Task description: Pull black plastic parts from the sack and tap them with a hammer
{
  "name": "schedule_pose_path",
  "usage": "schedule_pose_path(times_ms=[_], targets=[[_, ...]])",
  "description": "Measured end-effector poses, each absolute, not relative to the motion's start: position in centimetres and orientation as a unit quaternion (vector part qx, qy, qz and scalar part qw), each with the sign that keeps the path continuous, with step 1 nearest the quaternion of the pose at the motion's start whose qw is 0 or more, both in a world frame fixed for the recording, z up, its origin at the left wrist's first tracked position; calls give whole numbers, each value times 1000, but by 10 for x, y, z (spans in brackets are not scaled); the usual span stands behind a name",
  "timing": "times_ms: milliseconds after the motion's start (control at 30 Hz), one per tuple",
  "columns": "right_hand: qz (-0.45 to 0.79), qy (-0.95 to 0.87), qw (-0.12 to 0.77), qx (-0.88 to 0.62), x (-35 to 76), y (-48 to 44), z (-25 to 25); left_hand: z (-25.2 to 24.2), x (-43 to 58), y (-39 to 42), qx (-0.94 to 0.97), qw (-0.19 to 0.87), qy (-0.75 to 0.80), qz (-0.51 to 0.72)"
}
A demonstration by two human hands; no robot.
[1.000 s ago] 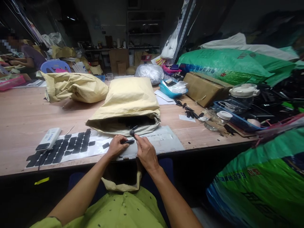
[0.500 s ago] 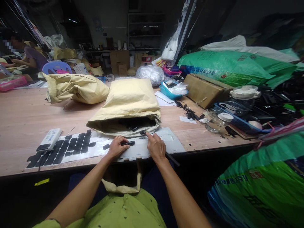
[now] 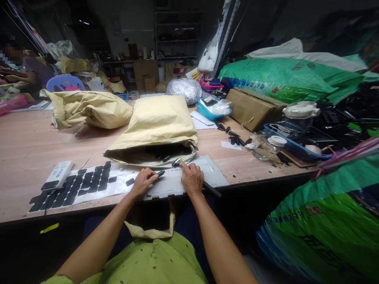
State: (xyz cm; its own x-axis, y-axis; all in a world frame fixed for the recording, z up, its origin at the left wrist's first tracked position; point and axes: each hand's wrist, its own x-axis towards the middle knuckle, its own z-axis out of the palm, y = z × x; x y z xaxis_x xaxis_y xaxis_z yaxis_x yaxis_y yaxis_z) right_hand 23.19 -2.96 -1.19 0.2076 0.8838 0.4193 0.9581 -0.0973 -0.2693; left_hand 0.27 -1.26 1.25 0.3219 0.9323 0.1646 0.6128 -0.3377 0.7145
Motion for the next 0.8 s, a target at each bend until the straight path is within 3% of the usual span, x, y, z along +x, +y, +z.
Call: schedule_pose_path(times_ms=[133, 267, 533, 700, 800], targets=[[-71, -628, 256, -731, 232, -30, -10, 17, -4, -55, 801, 262, 425, 331], [-69, -632, 254, -729, 231, -31, -9, 2, -17, -112, 851, 294, 354, 252], [-68, -630, 260, -728, 231, -31, -10, -57, -32, -128, 753, 282, 592, 52], [-74, -630, 258, -729, 231, -31, -11, -12, -8, -116, 831, 303, 442, 150], [-76, -631, 259, -727, 231, -31, -10, 23, 20, -78, 818, 246, 443, 270]])
